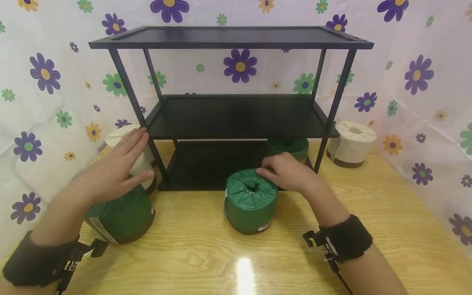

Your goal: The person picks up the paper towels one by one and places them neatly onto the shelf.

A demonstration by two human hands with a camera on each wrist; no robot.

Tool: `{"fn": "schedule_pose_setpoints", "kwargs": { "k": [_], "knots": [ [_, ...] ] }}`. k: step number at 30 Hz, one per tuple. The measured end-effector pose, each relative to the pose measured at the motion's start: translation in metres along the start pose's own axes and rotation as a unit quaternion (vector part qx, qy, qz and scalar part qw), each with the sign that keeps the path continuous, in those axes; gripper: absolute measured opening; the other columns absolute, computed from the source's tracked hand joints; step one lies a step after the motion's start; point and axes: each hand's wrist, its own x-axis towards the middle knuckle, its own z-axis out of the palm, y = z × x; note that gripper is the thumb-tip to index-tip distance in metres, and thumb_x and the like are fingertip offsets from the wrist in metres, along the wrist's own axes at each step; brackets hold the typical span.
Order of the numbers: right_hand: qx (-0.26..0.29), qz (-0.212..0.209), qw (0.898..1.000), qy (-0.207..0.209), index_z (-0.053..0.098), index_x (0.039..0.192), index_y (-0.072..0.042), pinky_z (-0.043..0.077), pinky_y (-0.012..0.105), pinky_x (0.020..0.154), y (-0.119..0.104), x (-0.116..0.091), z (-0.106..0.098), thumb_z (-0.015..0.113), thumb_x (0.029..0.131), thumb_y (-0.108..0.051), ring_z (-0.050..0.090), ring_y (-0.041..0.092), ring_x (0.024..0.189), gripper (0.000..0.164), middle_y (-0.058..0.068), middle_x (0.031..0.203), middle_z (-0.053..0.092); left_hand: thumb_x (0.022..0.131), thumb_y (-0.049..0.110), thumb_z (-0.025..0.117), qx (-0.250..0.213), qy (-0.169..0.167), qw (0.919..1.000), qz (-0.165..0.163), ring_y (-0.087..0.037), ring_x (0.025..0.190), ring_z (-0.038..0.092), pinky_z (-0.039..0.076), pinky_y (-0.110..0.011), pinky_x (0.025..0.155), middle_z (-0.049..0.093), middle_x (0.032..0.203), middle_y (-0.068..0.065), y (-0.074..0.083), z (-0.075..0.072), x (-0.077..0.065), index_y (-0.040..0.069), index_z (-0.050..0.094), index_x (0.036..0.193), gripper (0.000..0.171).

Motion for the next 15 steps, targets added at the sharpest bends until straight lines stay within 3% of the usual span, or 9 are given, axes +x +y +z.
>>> {"fn": "schedule_pose_setpoints", "kwargs": {
  "k": [6,15],
  "knots": [
    [-0.009,0.005,1.0,-0.025,0.058,0.071,-0.018,0.037,0.026,0.058,0.0,-0.002,-0.004,0.056,0.102,-0.019,0.04,0.006,0.054,0.031,-0.009,0.06,0.041,0.1,0.039,0.059,-0.004,0.001,1.0,0.0,-0.041,0.154,-0.001,0.018,-0.057,0.123,0.001,0.167,-0.023,0.0,0.0,-0.001,-0.004,0.009,0.158,0.088],
    [0.001,0.019,0.997,-0.081,0.063,0.072,-0.018,0.04,0.026,0.058,-0.006,-0.009,-0.017,0.056,0.102,-0.018,0.044,0.005,0.054,0.031,-0.009,0.061,0.048,0.1,0.039,0.059,-0.011,-0.003,0.9999,-0.003,-0.04,0.154,-0.003,0.017,-0.057,0.123,0.0,0.167,-0.022,0.001,0.001,-0.001,-0.003,0.007,0.158,0.089]
  ]
}}
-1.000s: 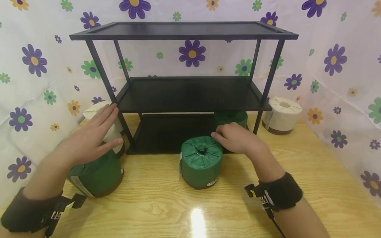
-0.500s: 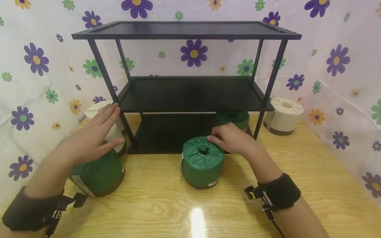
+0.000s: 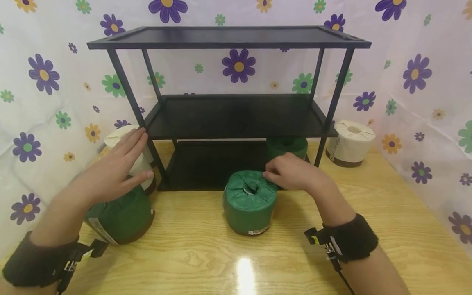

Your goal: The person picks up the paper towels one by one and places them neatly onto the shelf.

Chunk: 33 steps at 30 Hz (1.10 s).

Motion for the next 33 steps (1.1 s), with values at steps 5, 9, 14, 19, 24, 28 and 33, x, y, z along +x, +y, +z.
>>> {"fn": "schedule_pose_setpoints", "kwargs": {
  "k": [5,9,14,19,24,28,33],
  "knots": [
    [0.004,0.027,0.999,-0.035,0.068,0.072,-0.017,0.046,0.026,0.059,-0.004,-0.005,-0.007,0.056,0.101,-0.017,0.05,0.005,0.051,0.031,-0.009,0.055,0.055,0.1,0.039,0.059,0.005,-0.002,1.0,0.0,-0.039,0.154,-0.003,0.017,-0.057,0.123,-0.001,0.167,-0.022,-0.001,-0.001,0.001,-0.003,0.007,0.158,0.088],
    [0.006,0.044,0.997,-0.064,0.068,0.068,-0.018,0.045,0.027,0.058,-0.006,-0.01,-0.013,0.056,0.1,-0.018,0.051,0.007,0.051,0.034,-0.008,0.05,0.056,0.1,0.039,0.059,0.006,-0.001,1.0,0.002,-0.04,0.154,-0.002,0.017,-0.057,0.122,0.0,0.167,-0.022,0.0,-0.001,0.002,-0.004,0.008,0.158,0.088],
    [0.006,0.067,0.996,-0.061,0.067,0.068,-0.017,0.043,0.027,0.057,-0.006,-0.01,-0.014,0.056,0.102,-0.027,0.05,0.009,0.054,0.037,-0.007,0.054,0.054,0.1,0.039,0.059,0.003,0.0,1.0,-0.001,-0.04,0.154,-0.003,0.018,-0.057,0.122,0.0,0.167,-0.022,0.0,-0.002,0.001,-0.003,0.008,0.158,0.088],
    [0.002,0.063,0.998,0.014,0.071,0.082,-0.014,0.043,0.028,0.058,-0.002,-0.003,-0.006,0.053,0.104,-0.033,0.05,0.009,0.06,0.034,-0.006,0.063,0.052,0.1,0.039,0.059,-0.001,0.0,1.0,-0.002,-0.039,0.154,-0.004,0.018,-0.058,0.122,-0.001,0.167,-0.021,0.0,-0.001,0.0,-0.003,0.008,0.158,0.088],
    [0.003,0.041,0.998,0.057,0.068,0.08,-0.015,0.043,0.028,0.059,0.003,0.008,0.01,0.053,0.104,-0.033,0.049,0.009,0.059,0.033,-0.007,0.063,0.051,0.1,0.039,0.059,0.002,0.005,1.0,0.002,-0.04,0.154,-0.001,0.019,-0.057,0.122,0.0,0.167,-0.022,-0.001,0.001,0.0,-0.004,0.009,0.158,0.088],
    [0.018,0.036,0.997,0.062,0.064,0.075,-0.016,0.041,0.027,0.057,0.005,0.015,0.02,0.056,0.102,-0.035,0.047,0.009,0.057,0.034,-0.007,0.06,0.048,0.1,0.039,0.059,0.005,0.008,0.9999,0.004,-0.041,0.154,0.0,0.019,-0.057,0.122,0.001,0.167,-0.022,-0.001,0.0,0.0,-0.004,0.01,0.158,0.088],
    [0.025,0.032,0.997,0.063,0.055,0.064,-0.018,0.036,0.024,0.054,0.005,0.017,0.024,0.06,0.101,-0.034,0.042,0.008,0.053,0.04,-0.008,0.056,0.039,0.1,0.039,0.059,0.006,0.005,1.0,0.004,-0.041,0.154,0.0,0.018,-0.057,0.123,0.001,0.167,-0.022,-0.001,0.0,0.001,-0.004,0.01,0.158,0.088]
  ]
}}
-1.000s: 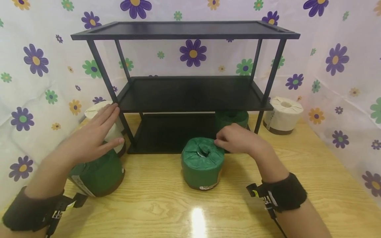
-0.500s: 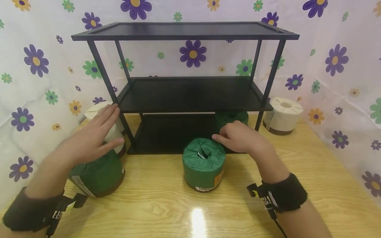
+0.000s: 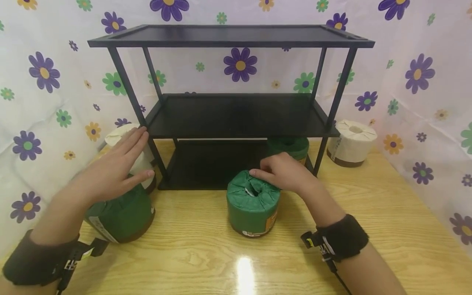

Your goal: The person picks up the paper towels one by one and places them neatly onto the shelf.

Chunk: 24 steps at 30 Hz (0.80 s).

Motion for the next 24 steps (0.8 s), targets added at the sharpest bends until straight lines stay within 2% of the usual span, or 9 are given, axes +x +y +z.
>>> {"fn": "schedule_pose_setpoints", "kwargs": {
  "k": [3,9,11,16,18,24],
  "knots": [
    [0.011,-0.007,1.0,-0.019,0.05,0.06,-0.02,0.034,0.023,0.054,0.001,-0.002,-0.003,0.059,0.101,-0.031,0.038,0.006,0.051,0.043,-0.01,0.055,0.036,0.1,0.039,0.059,0.0,-0.001,1.0,-0.001,-0.04,0.154,-0.001,0.018,-0.057,0.122,0.001,0.167,-0.022,0.001,-0.001,0.001,-0.004,0.009,0.158,0.088],
    [0.019,-0.006,0.997,-0.075,0.049,0.059,-0.02,0.034,0.023,0.054,-0.002,-0.007,-0.013,0.056,0.103,-0.027,0.036,0.006,0.05,0.045,-0.011,0.055,0.035,0.1,0.039,0.059,0.002,0.0,1.0,-0.002,-0.041,0.154,0.0,0.018,-0.057,0.122,0.001,0.167,-0.022,0.001,-0.002,0.0,-0.004,0.009,0.158,0.088],
    [0.013,0.001,0.998,-0.066,0.053,0.061,-0.019,0.036,0.024,0.055,-0.003,-0.007,-0.012,0.053,0.104,-0.028,0.039,0.007,0.052,0.043,-0.009,0.056,0.038,0.1,0.039,0.06,0.0,-0.001,1.0,-0.004,-0.041,0.154,0.0,0.019,-0.057,0.122,0.001,0.167,-0.022,0.001,-0.002,-0.001,-0.004,0.009,0.158,0.089],
    [-0.007,0.027,1.0,-0.007,0.062,0.072,-0.017,0.043,0.028,0.06,-0.004,-0.003,-0.006,0.048,0.106,-0.037,0.048,0.01,0.058,0.042,-0.006,0.06,0.045,0.1,0.039,0.06,-0.003,0.0,1.0,-0.003,-0.041,0.154,0.0,0.019,-0.058,0.122,0.001,0.167,-0.022,0.0,0.0,-0.001,-0.004,0.009,0.158,0.088],
    [-0.007,0.036,0.999,0.004,0.063,0.074,-0.016,0.043,0.028,0.06,-0.004,-0.002,-0.002,0.047,0.105,-0.04,0.049,0.011,0.058,0.042,-0.005,0.06,0.045,0.1,0.039,0.059,-0.002,0.0,1.0,-0.001,-0.041,0.154,0.0,0.019,-0.057,0.122,0.001,0.167,-0.022,0.0,0.001,0.0,-0.004,0.01,0.158,0.088],
    [0.03,0.044,0.998,-0.027,0.066,0.079,-0.014,0.043,0.027,0.058,-0.006,0.001,0.004,0.053,0.102,-0.042,0.051,0.011,0.06,0.039,-0.004,0.064,0.054,0.1,0.039,0.059,0.003,-0.002,1.0,-0.002,-0.041,0.154,0.0,0.018,-0.057,0.122,0.001,0.167,-0.022,0.0,0.001,0.0,-0.004,0.009,0.158,0.088]
  ]
}}
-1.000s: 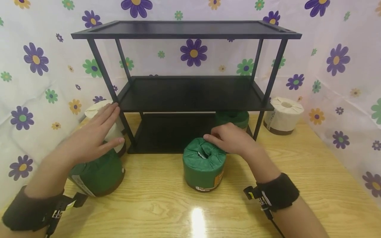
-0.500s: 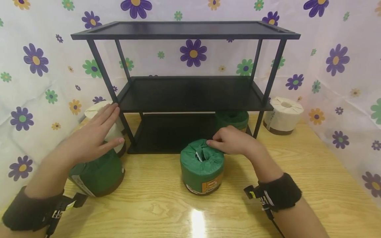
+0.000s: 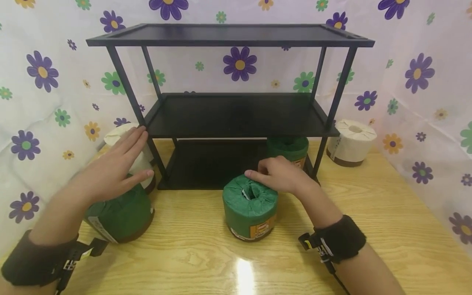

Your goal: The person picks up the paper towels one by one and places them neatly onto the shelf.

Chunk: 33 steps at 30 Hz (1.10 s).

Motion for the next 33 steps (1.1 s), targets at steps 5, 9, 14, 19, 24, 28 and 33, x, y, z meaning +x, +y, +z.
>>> {"fn": "schedule_pose_setpoints", "kwargs": {
  "k": [5,9,14,19,24,28,33],
  "knots": [
    [0.013,0.0,1.0,-0.011,0.069,0.086,-0.012,0.046,0.027,0.059,-0.002,-0.001,-0.001,0.059,0.1,-0.039,0.053,0.011,0.064,0.032,-0.004,0.068,0.06,0.1,0.039,0.059,-0.002,-0.003,1.0,-0.001,-0.04,0.154,-0.001,0.017,-0.057,0.123,0.001,0.167,-0.022,0.001,-0.002,0.0,-0.004,0.009,0.158,0.088],
    [0.015,-0.008,1.0,-0.012,0.07,0.09,-0.012,0.048,0.027,0.062,-0.003,-0.003,-0.003,0.061,0.098,-0.039,0.056,0.011,0.067,0.03,-0.004,0.073,0.064,0.1,0.039,0.059,-0.002,-0.003,1.0,-0.001,-0.04,0.154,0.0,0.017,-0.056,0.123,0.001,0.167,-0.022,0.001,-0.003,0.001,-0.003,0.009,0.158,0.088],
    [0.012,-0.01,1.0,-0.006,0.07,0.094,-0.01,0.05,0.027,0.063,-0.005,-0.003,-0.005,0.066,0.095,-0.038,0.056,0.01,0.068,0.028,-0.004,0.077,0.066,0.1,0.039,0.059,-0.003,-0.002,1.0,0.0,-0.04,0.154,-0.001,0.018,-0.057,0.123,0.001,0.167,-0.022,0.001,-0.003,0.001,-0.004,0.009,0.158,0.088],
    [-0.025,-0.026,0.999,0.002,0.069,0.1,-0.01,0.054,0.029,0.067,-0.014,-0.004,-0.006,0.068,0.095,-0.036,0.061,0.008,0.072,0.026,-0.004,0.081,0.068,0.099,0.039,0.06,-0.006,-0.003,1.0,-0.002,-0.041,0.154,0.0,0.019,-0.058,0.122,0.001,0.167,-0.022,0.001,-0.002,-0.001,-0.004,0.009,0.158,0.089],
    [-0.092,-0.045,0.995,-0.003,0.068,0.114,-0.012,0.057,0.036,0.076,-0.023,-0.008,-0.004,0.061,0.099,-0.035,0.068,0.014,0.088,0.028,-0.001,0.099,0.072,0.1,0.04,0.059,-0.005,-0.002,1.0,0.001,-0.04,0.154,-0.001,0.019,-0.058,0.122,0.0,0.167,-0.022,0.001,-0.002,0.0,-0.003,0.009,0.158,0.088],
    [-0.109,-0.069,0.992,0.011,0.068,0.117,-0.013,0.058,0.038,0.08,-0.024,-0.01,-0.003,0.059,0.101,-0.036,0.069,0.017,0.095,0.03,0.002,0.108,0.072,0.1,0.039,0.059,-0.004,-0.001,1.0,0.0,-0.041,0.154,0.0,0.019,-0.058,0.122,0.001,0.167,-0.022,0.0,-0.002,-0.001,-0.004,0.01,0.158,0.088],
    [-0.103,-0.121,0.983,0.087,0.072,0.105,-0.011,0.056,0.031,0.071,-0.021,-0.013,-0.012,0.067,0.096,-0.028,0.063,0.01,0.08,0.02,-0.002,0.09,0.069,0.1,0.039,0.059,-0.005,0.003,1.0,0.004,-0.041,0.154,0.0,0.019,-0.057,0.122,0.001,0.167,-0.022,-0.001,-0.002,-0.001,-0.004,0.01,0.158,0.088]
  ]
}}
